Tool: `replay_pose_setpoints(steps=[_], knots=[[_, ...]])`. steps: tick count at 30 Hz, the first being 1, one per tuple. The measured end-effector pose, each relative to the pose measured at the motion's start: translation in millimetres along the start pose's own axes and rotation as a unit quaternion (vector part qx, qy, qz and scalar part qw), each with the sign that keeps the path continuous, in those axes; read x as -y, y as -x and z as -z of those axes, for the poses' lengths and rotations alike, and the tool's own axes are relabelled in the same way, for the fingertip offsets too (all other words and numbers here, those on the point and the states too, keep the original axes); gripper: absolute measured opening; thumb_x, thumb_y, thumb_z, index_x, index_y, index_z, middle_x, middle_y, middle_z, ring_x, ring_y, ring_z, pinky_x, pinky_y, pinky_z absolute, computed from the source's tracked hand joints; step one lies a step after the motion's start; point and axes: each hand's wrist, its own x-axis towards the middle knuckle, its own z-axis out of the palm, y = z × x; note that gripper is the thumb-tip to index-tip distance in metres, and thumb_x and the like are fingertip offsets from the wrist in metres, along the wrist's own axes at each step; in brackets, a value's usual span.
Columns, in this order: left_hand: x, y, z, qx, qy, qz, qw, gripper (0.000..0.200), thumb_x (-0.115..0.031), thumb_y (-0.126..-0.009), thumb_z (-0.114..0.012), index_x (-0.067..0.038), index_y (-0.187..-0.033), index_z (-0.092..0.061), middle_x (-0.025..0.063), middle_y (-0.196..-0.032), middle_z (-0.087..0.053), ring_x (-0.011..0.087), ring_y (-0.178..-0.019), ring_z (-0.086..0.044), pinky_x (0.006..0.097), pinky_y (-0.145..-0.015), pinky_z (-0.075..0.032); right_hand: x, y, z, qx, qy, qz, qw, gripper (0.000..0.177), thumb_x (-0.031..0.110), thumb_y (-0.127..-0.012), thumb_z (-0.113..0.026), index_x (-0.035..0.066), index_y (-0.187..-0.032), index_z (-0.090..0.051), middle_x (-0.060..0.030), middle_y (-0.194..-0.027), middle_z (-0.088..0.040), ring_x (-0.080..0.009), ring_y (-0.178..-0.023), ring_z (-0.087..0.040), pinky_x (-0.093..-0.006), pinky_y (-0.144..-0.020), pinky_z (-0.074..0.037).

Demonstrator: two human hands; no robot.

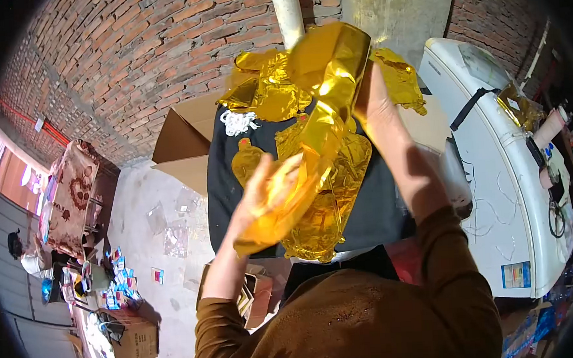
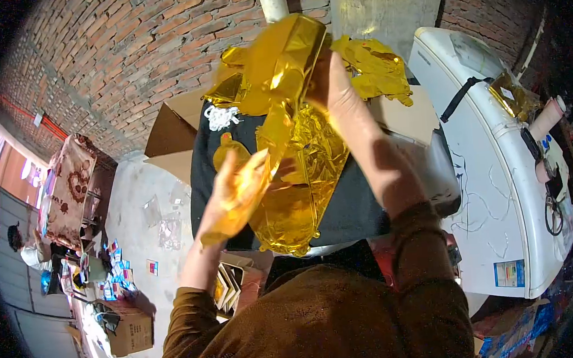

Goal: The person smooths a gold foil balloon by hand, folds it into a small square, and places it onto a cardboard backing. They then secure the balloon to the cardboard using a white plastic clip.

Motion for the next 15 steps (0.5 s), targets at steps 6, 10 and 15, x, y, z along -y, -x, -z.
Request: replay_pose_setpoints(steps=[6,10,15], knots=[[-11,-34,-45,0.087,-0.014,-0.096,0.991,0.052,-0.047,-0.106,-0.060,-0.012,-0.145,-0.054,0.0062,-0.135,-0.065,0.0217,-0.110,-0.071,0.0363,-0.091,-0.062,-57,-9,37,-0.008,0.211,-0.001,0.977,0.046,0.047,-0.104,-0.055,0.007,-0.124,-0.067,-0.0055,-0.111,-0.073,-0.0198,-0.095,-0.070,-0.0331,-0.082,-0.058],[-14,-37,-69,-0.083,-0.095,-0.071,0.989,0.049,-0.035,-0.104,-0.068,-0.004,-0.138,-0.051,0.0050,-0.112,-0.069,0.0131,-0.079,-0.070,0.0255,-0.070,-0.058,-61,2,4,0.009,0.061,-0.046,0.997,0.043,0.042,-0.107,-0.053,0.007,-0.127,-0.065,-0.0040,-0.110,-0.071,-0.0165,-0.096,-0.069,-0.0324,-0.084,-0.058],[-6,-41,-47,-0.151,-0.258,-0.176,0.938,0.035,-0.024,-0.103,-0.070,0.003,-0.125,-0.063,0.0090,-0.111,-0.074,0.0142,-0.095,-0.068,0.0269,-0.087,-0.053,-90,-17,54,0.044,0.036,-0.063,0.996,0.046,0.046,-0.108,-0.049,0.007,-0.124,-0.066,-0.0065,-0.110,-0.072,-0.0191,-0.098,-0.069,-0.0360,-0.086,-0.059]])
